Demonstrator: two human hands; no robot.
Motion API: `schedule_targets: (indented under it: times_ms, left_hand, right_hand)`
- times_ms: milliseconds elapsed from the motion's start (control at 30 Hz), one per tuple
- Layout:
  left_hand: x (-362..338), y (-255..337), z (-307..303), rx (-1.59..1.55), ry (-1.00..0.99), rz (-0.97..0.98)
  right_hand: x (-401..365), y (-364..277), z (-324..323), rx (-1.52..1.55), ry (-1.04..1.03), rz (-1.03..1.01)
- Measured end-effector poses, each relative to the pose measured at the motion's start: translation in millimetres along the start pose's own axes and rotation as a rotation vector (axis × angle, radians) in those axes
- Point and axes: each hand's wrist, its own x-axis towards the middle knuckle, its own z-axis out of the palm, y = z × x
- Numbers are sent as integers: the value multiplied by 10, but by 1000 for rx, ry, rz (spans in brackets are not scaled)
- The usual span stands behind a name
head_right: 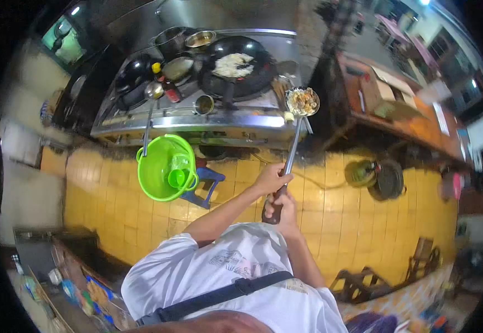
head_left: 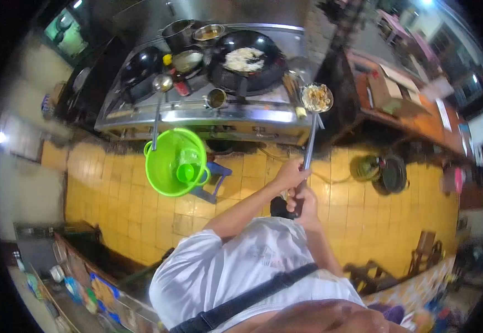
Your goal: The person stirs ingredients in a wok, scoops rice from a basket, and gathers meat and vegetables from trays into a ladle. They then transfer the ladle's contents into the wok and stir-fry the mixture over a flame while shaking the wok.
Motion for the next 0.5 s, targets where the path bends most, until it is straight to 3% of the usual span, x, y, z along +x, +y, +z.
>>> schedule_targets:
  times_ms: [33, 67, 100, 167, 200, 233, 300, 367, 400, 433, 500]
  left_hand:
    - [237, 99, -157, -27, -47, -55]
    - [383, 170, -346, -48, -101, -106]
    - [579, 98, -504, -50, -54, -119]
    - [757, -170, -919, -150, 49, -122]
    - [656, 47, -1145, -400, 72, -199]
    - [593, -65, -1308, -392, 96, -202]
    - [440, -389, -1571, -490, 286, -320]
    - [277, -564, -1840, -404, 267, -494]
    - [206, -678, -1962, -394, 265, -496]
    - [154, -808, -2081, -452, 331, -523]
    - [238, -974, -2288, -507, 391, -555]
  right_hand:
    - [259, -188, 32, -37, -52, -9]
    - [447, -318, 196, -85, 30, 22]
    - [754, -504, 246, -103, -2, 53]
    - [1342, -811, 322, -449, 37, -8]
    - [1665, -1003, 439, -581, 9, -39]
    - [1975, -1151, 577, -705, -14, -72]
    - [2726, -1214, 722, -938, -117, -213]
    - [3296, -1128, 908, -1388, -7, -367]
    - [3540, -1008, 918, -1681, 69, -668]
    - [3773, -927, 911, -1916, 72, -592]
    - [3964, -812, 951, -2040, 206, -469]
